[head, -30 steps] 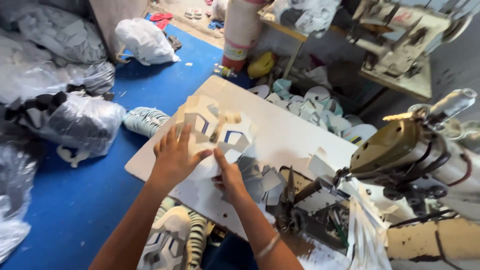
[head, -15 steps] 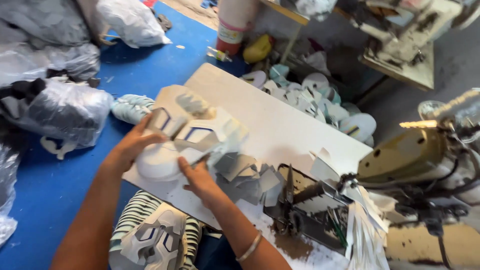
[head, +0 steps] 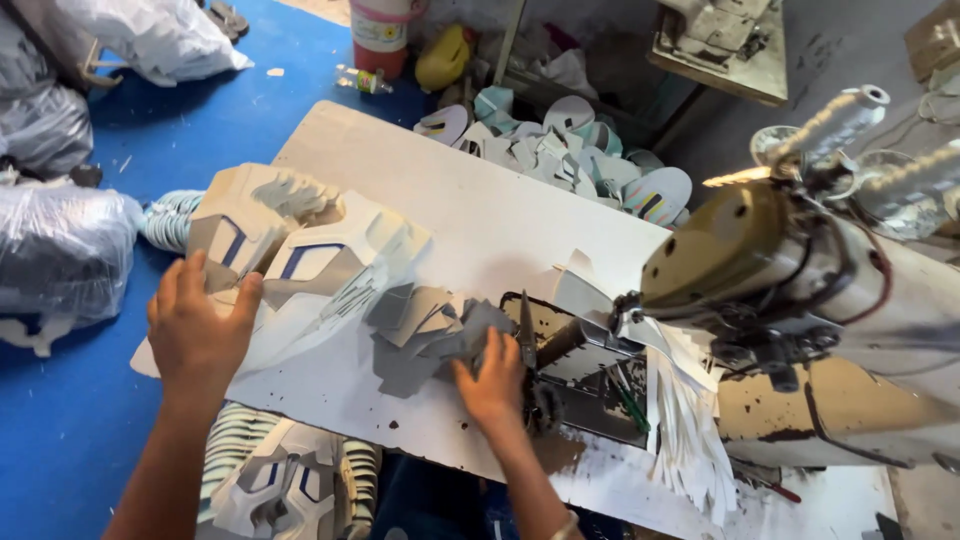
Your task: The person uses a sewing machine to stitch white and grey shoe parts together. They pick up a white shoe upper and a grey insert, align them, and feed them through the machine. After sewing, they use scissors to cut the thread and place the finished part on a stack.
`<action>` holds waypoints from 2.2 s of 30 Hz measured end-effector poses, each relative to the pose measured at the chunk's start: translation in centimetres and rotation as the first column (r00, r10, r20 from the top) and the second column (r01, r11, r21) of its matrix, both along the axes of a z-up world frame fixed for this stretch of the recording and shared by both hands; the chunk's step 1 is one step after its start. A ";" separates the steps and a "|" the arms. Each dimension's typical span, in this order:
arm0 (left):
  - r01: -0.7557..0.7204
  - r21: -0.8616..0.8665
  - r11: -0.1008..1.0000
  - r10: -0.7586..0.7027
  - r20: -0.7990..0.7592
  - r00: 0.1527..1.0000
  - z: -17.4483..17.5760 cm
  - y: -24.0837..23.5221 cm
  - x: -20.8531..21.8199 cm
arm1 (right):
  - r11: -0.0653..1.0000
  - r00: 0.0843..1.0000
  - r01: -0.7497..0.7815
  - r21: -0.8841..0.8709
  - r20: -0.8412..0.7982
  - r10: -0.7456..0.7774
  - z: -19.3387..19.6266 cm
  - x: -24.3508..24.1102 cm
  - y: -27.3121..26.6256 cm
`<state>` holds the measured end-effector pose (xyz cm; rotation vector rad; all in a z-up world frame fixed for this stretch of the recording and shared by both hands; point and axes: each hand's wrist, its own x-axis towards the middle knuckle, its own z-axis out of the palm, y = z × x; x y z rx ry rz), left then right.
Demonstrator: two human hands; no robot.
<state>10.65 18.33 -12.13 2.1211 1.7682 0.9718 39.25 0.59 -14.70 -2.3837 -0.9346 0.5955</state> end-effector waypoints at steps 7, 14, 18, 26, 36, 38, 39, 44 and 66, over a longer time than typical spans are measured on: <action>-0.012 -0.284 0.959 0.046 0.113 0.992 -1.1 3.7 -1.1 | 0.908 0.910 -0.380 0.180 0.252 0.330 -6.5 1.1 2.7; -0.057 -0.246 0.968 0.051 -0.031 0.998 2.9 3.0 0.0 | 0.958 0.995 -0.095 0.271 0.062 0.081 -2.0 0.4 -1.0; -0.092 0.066 0.994 0.101 -0.137 0.985 6.4 2.1 1.9 | 0.925 0.989 -0.054 0.376 -0.108 0.102 -1.9 -0.2 0.5; 0.143 0.070 0.987 -0.158 0.306 0.939 12.9 -5.4 1.7 | 0.931 0.980 -0.041 0.364 -0.168 0.109 -1.1 -0.1 4.8; 0.598 -0.438 0.671 0.025 0.820 0.571 -7.1 -21.0 -1.2 | 0.639 0.654 0.506 0.579 -0.740 0.153 -1.8 7.3 -14.8; 0.573 -0.590 0.569 0.193 0.773 0.605 -11.5 -24.3 2.6 | 0.642 0.583 0.590 0.489 -0.809 0.081 -5.5 10.1 -20.8; 0.706 -0.449 0.548 0.211 0.891 0.402 -11.1 -26.4 5.4 | 0.560 0.586 0.608 0.563 -0.794 0.163 -7.5 11.8 -24.7; 0.807 -0.254 0.533 0.253 0.958 0.135 -9.3 -31.8 13.4 | 0.541 0.630 0.620 0.568 -0.772 0.089 -9.6 17.1 -36.9; 0.810 -0.427 0.402 -0.064 0.870 0.489 -1.4 -30.1 15.0 | 0.716 0.753 0.574 0.396 -0.599 -0.272 -3.4 5.9 -30.9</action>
